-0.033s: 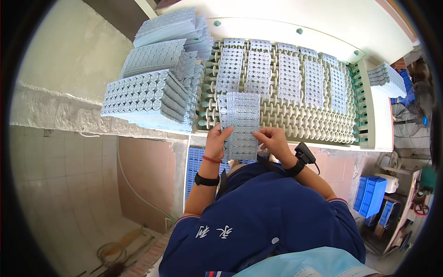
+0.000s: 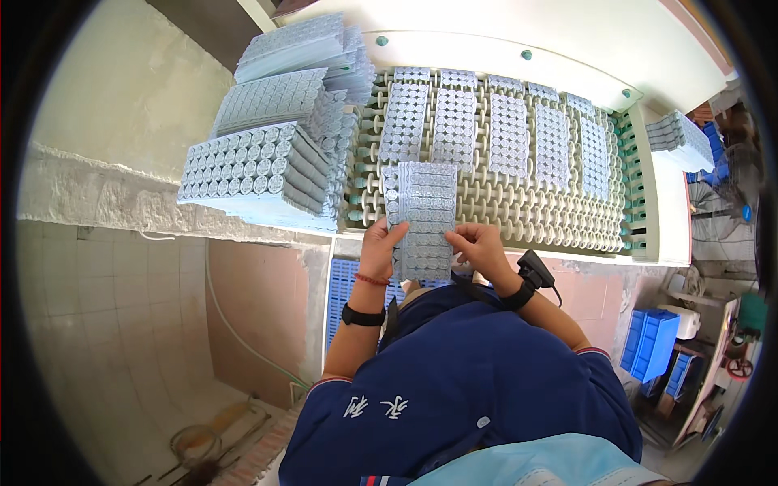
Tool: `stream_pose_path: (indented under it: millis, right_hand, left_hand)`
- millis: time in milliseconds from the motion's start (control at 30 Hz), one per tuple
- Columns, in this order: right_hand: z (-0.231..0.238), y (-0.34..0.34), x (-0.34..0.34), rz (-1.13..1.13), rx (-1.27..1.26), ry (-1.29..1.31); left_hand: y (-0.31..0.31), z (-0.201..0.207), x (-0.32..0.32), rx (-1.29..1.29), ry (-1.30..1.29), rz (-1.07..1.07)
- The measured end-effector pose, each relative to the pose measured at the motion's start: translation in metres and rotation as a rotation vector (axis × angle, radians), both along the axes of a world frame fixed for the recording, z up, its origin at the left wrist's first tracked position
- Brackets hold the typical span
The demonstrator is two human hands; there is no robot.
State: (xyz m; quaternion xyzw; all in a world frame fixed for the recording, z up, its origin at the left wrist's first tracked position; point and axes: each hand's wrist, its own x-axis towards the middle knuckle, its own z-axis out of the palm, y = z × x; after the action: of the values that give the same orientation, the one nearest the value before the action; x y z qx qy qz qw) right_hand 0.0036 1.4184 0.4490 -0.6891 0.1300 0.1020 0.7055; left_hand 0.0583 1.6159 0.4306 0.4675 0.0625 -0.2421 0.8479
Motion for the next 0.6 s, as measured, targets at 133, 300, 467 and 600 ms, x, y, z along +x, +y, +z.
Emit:
stream_pose_path:
  millis: [133, 300, 467, 600]
  right_hand:
    - [-0.001, 0.003, 0.000, 0.016, 0.035, 0.046]
    - [-0.002, 0.000, 0.001, 0.020, 0.040, 0.068]
    - [-0.008, -0.023, 0.005, -0.114, 0.018, 0.141]
    - [-0.013, -0.047, 0.000, -0.172, -0.224, 0.145]
  left_hand:
    - [0.002, 0.000, 0.001, 0.033, 0.013, 0.007]
    - [0.001, 0.001, 0.002, 0.103, 0.021, 0.028]
    - [0.013, -0.002, 0.031, 0.447, -0.322, -0.019]
    - [0.011, -0.005, 0.035, 1.602, -0.889, 0.100]
